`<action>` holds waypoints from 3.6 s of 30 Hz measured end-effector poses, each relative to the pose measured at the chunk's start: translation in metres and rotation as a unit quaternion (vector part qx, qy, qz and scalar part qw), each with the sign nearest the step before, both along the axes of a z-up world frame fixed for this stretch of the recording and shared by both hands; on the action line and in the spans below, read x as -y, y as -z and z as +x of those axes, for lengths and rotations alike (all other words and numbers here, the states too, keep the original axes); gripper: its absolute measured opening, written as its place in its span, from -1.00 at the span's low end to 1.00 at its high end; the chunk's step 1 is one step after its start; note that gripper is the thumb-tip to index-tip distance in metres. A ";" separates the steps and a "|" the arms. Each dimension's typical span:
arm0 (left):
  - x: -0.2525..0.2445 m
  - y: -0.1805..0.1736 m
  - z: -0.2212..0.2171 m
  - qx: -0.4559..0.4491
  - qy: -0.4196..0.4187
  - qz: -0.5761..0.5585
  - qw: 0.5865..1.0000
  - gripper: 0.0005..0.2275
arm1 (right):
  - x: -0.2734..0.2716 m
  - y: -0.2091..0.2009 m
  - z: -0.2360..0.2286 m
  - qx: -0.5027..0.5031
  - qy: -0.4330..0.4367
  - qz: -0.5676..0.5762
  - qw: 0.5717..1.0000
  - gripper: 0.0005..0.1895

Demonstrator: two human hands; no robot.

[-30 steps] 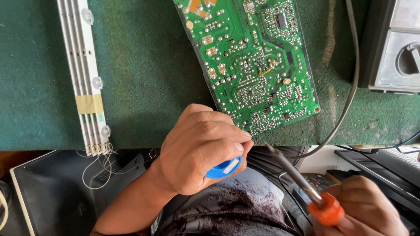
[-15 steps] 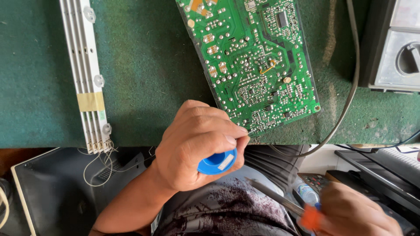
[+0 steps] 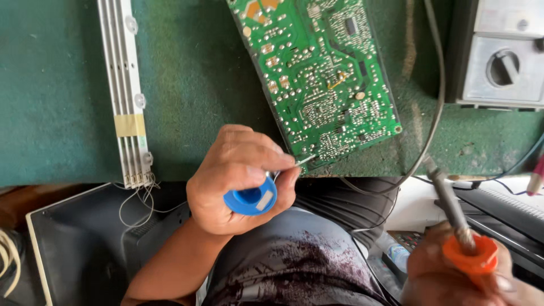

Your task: The person is soldering a green circuit board while sitting. They use a soldering iron in their right hand and a spool of solder wire in their left hand to apply solder to various points on the board.

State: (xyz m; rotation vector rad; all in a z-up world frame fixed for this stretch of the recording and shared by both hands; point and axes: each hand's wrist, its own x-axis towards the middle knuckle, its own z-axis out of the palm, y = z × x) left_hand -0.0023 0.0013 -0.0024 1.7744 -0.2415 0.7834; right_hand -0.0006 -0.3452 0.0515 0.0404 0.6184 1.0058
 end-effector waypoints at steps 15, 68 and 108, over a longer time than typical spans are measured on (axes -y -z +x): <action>0.060 -0.020 -0.031 0.013 0.213 -0.097 0.972 -0.74 | -0.069 0.038 -0.012 0.768 0.158 -0.469 0.406 -0.45; -0.008 -0.023 0.013 -0.119 0.003 0.010 0.993 -0.56 | -0.033 0.068 0.017 0.465 0.291 -0.601 0.582 -0.02; 0.000 -0.017 0.009 -0.032 -0.167 -0.125 0.977 -0.62 | 0.030 0.130 0.081 0.586 0.368 -0.543 0.476 -0.46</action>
